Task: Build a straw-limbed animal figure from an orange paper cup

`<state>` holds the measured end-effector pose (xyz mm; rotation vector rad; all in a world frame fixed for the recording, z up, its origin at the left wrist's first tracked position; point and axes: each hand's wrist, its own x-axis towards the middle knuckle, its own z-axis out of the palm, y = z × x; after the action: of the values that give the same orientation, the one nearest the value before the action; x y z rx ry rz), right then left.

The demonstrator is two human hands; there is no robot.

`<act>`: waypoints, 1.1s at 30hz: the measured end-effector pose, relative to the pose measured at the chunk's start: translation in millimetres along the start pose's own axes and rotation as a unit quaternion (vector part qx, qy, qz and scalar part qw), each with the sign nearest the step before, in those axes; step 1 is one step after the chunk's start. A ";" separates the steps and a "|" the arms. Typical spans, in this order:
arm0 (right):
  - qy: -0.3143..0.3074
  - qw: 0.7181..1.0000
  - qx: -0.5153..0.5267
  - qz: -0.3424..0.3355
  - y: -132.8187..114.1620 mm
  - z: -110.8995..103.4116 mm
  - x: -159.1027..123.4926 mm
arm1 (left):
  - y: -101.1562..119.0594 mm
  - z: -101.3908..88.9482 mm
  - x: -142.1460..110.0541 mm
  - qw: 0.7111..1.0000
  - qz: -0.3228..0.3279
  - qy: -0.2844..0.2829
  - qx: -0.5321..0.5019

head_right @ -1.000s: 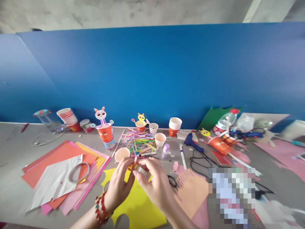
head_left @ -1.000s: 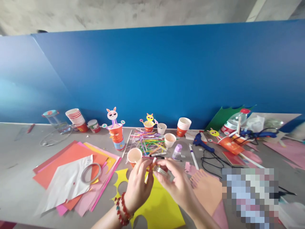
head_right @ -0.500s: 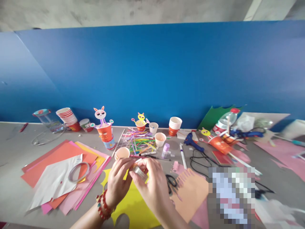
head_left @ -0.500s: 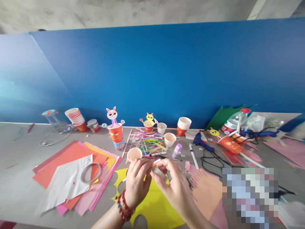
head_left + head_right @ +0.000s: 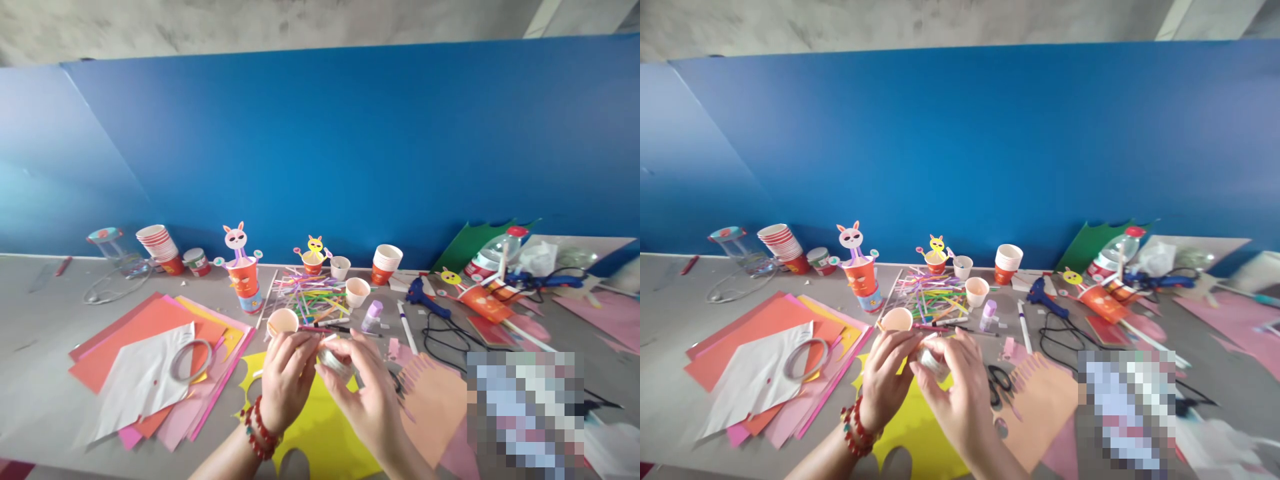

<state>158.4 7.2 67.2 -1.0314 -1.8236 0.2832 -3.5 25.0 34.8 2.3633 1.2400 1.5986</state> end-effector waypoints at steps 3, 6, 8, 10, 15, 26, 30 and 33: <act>-0.015 1.000 -0.007 -0.005 -1.2 1.1 -0.1 | 0.6 1.4 1.2 0.999 -0.018 0.000 -0.043; 0.003 1.000 -0.017 0.005 -1.0 3.7 -1.5 | 2.5 2.9 2.3 0.993 -0.064 0.013 -0.103; 0.025 0.999 -0.025 0.009 -0.9 5.1 -2.5 | 3.6 3.6 2.3 0.987 -0.090 0.017 -0.132; 0.032 0.999 -0.034 0.005 -1.4 5.5 -3.1 | 3.9 4.4 1.5 0.982 -0.107 0.023 -0.154; 0.029 0.998 -0.061 -0.012 -3.5 6.8 -3.4 | 0.9 8.0 -1.7 0.978 -0.116 0.058 -0.165; 0.027 0.997 -0.076 0.004 3.2 7.6 -8.5 | -12.7 -3.4 5.0 0.992 -0.030 0.100 -0.063; 0.012 0.998 -0.063 -0.007 3.0 7.4 -8.5 | -12.7 -3.7 5.5 0.991 -0.047 0.104 -0.077; -0.005 0.999 -0.034 0.007 1.5 9.1 -5.7 | -10.4 1.0 2.1 0.983 -0.083 0.109 -0.117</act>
<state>152.4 6.0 58.3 -1.0910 -1.8467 0.2374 -8.4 33.8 31.4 1.9345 1.1701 1.8703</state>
